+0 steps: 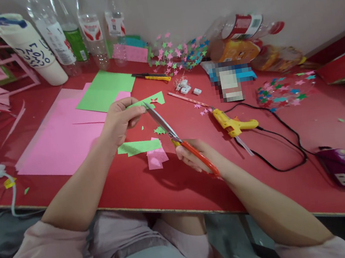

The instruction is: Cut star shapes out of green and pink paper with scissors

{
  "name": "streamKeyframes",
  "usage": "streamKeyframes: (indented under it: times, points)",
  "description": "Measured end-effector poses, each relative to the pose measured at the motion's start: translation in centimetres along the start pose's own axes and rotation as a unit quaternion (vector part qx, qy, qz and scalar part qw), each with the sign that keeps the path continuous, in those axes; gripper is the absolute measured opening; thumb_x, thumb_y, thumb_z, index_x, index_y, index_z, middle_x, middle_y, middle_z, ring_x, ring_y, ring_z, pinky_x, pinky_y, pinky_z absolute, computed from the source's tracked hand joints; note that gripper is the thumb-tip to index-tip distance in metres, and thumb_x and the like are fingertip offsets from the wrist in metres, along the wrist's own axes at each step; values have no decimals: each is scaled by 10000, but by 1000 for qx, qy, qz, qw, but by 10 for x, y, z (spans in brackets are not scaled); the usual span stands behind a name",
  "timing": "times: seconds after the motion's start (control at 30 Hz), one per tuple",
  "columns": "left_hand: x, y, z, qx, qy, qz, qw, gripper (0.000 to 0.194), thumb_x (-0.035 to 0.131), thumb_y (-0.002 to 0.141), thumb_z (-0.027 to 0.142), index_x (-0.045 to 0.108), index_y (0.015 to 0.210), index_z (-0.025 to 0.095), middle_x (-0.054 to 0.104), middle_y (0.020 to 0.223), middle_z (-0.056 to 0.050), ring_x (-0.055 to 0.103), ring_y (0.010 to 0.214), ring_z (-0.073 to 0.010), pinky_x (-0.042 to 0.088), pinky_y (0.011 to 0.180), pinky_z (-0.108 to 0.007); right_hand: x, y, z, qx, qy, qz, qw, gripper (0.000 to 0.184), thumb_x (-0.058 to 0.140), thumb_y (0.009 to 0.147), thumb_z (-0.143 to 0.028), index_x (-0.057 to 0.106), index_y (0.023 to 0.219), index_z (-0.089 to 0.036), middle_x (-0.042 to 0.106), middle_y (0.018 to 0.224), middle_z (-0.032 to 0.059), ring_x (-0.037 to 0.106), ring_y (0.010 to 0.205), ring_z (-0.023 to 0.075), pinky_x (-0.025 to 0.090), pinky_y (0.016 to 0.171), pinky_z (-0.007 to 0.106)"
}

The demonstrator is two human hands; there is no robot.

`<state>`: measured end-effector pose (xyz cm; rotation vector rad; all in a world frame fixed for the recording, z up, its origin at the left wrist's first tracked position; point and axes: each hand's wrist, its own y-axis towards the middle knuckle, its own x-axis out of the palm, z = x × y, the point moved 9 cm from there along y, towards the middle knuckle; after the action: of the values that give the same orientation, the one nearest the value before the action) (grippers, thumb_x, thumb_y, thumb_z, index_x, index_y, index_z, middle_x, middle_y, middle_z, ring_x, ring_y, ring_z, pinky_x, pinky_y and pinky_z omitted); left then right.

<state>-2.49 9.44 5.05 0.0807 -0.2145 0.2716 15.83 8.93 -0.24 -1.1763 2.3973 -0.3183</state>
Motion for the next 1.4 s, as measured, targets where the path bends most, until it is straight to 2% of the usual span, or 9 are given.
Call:
streamKeyframes:
  times: [0.33, 0.53, 0.63, 0.9, 1.17, 1.4]
  points:
    - [0, 0, -1, 2, 10, -5, 1000, 109, 597, 646, 176, 511, 580, 157, 375, 407, 75, 288, 358, -6, 191, 385, -176, -1, 2, 5, 14, 14, 9, 1000, 401, 511, 779, -558, 459, 655, -181, 367, 422, -87, 308, 300, 41, 259, 302, 185]
    - [0, -6, 6, 46, 62, 30, 997, 114, 555, 722, 210, 494, 631, 178, 462, 445, 62, 384, 377, -27, 253, 367, -161, 6, 4, 2, -27, 50, -11, 998, 423, 499, 787, -592, 451, 680, -186, 344, 379, -101, 291, 286, 44, 257, 300, 184]
    - [5, -10, 9, 69, 66, 28, 995, 140, 526, 757, 209, 485, 626, 180, 489, 468, 54, 408, 388, -32, 303, 384, -165, 7, 3, -3, -57, 60, -8, 997, 459, 488, 778, -631, 462, 689, -181, 354, 390, -99, 294, 294, 40, 253, 306, 181]
    - [11, -13, 7, 82, 71, 33, 994, 208, 549, 793, 278, 471, 623, 187, 468, 457, 60, 370, 369, -26, 279, 367, -167, 11, 1, -4, -68, 63, -17, 995, 524, 447, 754, -706, 448, 686, -187, 355, 388, -97, 293, 293, 47, 245, 313, 198]
    - [17, -14, 3, 78, 57, 23, 995, 227, 545, 814, 305, 458, 644, 182, 476, 474, 64, 382, 379, -22, 315, 395, -170, 14, -3, -6, -38, 86, 11, 996, 449, 438, 815, -621, 435, 679, -193, 329, 382, -102, 276, 289, 45, 261, 319, 191]
    - [18, -14, 2, 71, 56, 27, 996, 223, 528, 824, 261, 440, 635, 182, 470, 461, 67, 379, 373, -20, 313, 391, -165, 12, -5, -5, -32, 69, 28, 997, 418, 456, 832, -578, 433, 664, -197, 341, 382, -92, 295, 274, 47, 244, 304, 191]
